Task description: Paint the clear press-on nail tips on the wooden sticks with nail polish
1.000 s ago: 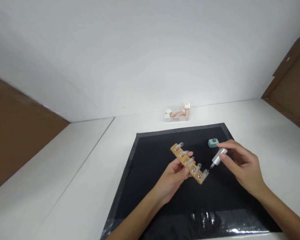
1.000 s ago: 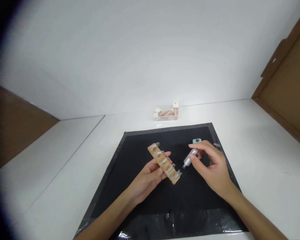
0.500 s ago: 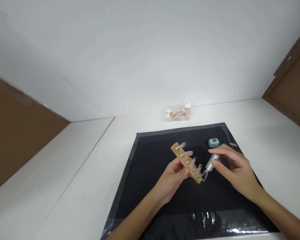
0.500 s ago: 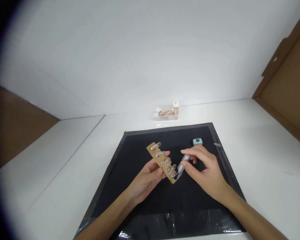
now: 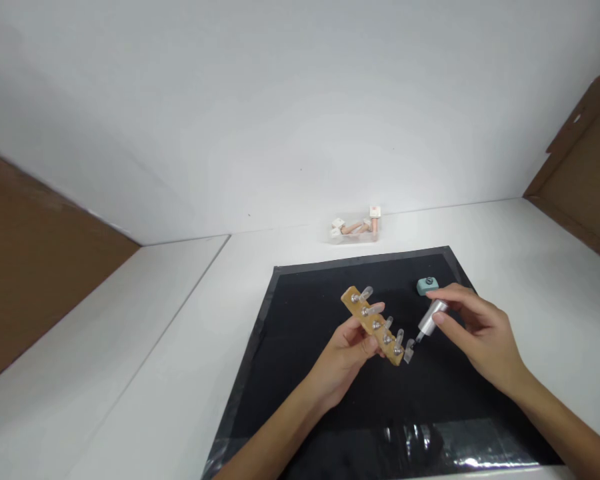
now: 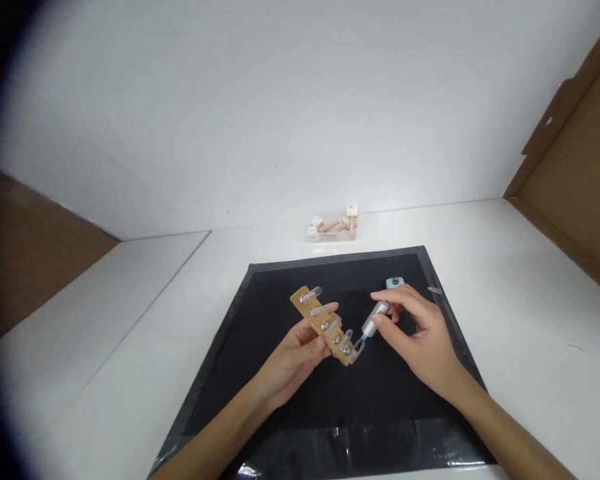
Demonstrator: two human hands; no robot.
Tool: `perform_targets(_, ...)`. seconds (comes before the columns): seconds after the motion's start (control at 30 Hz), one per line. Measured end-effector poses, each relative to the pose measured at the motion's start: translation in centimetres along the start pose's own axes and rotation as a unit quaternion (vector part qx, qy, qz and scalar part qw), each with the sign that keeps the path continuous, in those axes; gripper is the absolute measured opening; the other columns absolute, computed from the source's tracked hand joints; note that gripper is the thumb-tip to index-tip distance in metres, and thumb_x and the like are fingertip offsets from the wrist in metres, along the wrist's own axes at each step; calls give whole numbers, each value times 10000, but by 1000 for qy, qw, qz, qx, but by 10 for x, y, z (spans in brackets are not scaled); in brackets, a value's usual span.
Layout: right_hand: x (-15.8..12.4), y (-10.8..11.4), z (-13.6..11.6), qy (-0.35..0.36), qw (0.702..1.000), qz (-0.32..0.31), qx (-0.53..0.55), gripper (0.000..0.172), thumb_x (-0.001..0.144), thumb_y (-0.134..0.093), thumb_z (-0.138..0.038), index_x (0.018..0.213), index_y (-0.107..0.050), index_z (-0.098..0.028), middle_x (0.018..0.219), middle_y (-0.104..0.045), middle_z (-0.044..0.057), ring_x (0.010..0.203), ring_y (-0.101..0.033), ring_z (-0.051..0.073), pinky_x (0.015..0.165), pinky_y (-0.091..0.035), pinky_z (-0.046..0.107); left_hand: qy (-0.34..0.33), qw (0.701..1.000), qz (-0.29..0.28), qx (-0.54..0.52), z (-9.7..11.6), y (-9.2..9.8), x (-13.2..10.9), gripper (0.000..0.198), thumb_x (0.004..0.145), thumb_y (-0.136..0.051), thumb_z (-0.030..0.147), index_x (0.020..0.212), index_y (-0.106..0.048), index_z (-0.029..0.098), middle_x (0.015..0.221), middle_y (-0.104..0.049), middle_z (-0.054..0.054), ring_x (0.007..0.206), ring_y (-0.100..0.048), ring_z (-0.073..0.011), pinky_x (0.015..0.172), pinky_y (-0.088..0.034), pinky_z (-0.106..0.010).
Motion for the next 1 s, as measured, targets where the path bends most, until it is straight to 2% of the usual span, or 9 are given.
perform_targets(0.17, 2, -3, -4, 1, 1000, -19, -12, 105, 792, -624, -194, 878, -676, -225, 690, -610, 18, 581, -565, 153, 541, -514, 287, 0, 1000, 0, -8, 0, -1, 0, 420, 582, -831, 250, 984, -715, 228, 814, -618, -14, 715, -541, -136, 718, -389, -302)
perform_targets(0.43, 3, 1, 0, 28, 998, 1, -57, 152, 789, -609, -154, 912, -666, -222, 702, -611, 16, 573, -549, 152, 550, -489, 305, -9, 1000, -17, -13, -2, 3, 1, 417, 597, -824, 259, 999, -714, 248, 850, -614, -11, 696, -534, -118, 698, -388, -294)
perform_targets(0.57, 3, 3, -1, -1, 999, 30, -18, 117, 800, -621, -188, 898, -666, -233, 718, -629, 19, 601, -566, 160, 565, -496, 301, -8, 1000, -12, -16, -2, 2, 1, 419, 576, -836, 269, 979, -725, 256, 829, -620, -3, 666, -538, -105, 674, -394, -281)
perform_targets(0.7, 2, 1, -2, -13, 1000, 6, 19, 120, 797, -633, -205, 899, -681, -244, 725, -633, 16, 602, -578, 153, 545, -507, 279, -4, 1000, -10, -18, -1, 0, 0, 410, 570, -840, 263, 966, -730, 257, 817, -632, -2, 667, -547, -105, 687, -403, -281)
perform_targets(0.83, 1, -3, -2, -19, 1000, -14, 6, 135, 778, -634, -178, 887, -688, -237, 709, -626, 12, 592, -570, 147, 557, -513, 279, 2, 1000, -13, -23, -1, -1, 0, 422, 561, -845, 256, 966, -730, 251, 840, -647, -15, 695, -556, -115, 685, -402, -276)
perform_targets(1.0, 3, -2, 2, -33, 999, 6, -17, 124, 773, -630, -193, 879, -686, -222, 705, -618, 9, 572, -555, 141, 566, -504, 286, -1, 1000, -12, -19, -3, 3, 2, 440, 560, -845, 254, 981, -723, 232, 841, -638, -19, 686, -542, -112, 672, -400, -273)
Point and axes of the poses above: each hand's wrist, its own x-axis towards the middle knuckle, its own y-axis out of the back of the hand, z = x × y, the point moved 3 cm from there along x, towards the middle knuckle
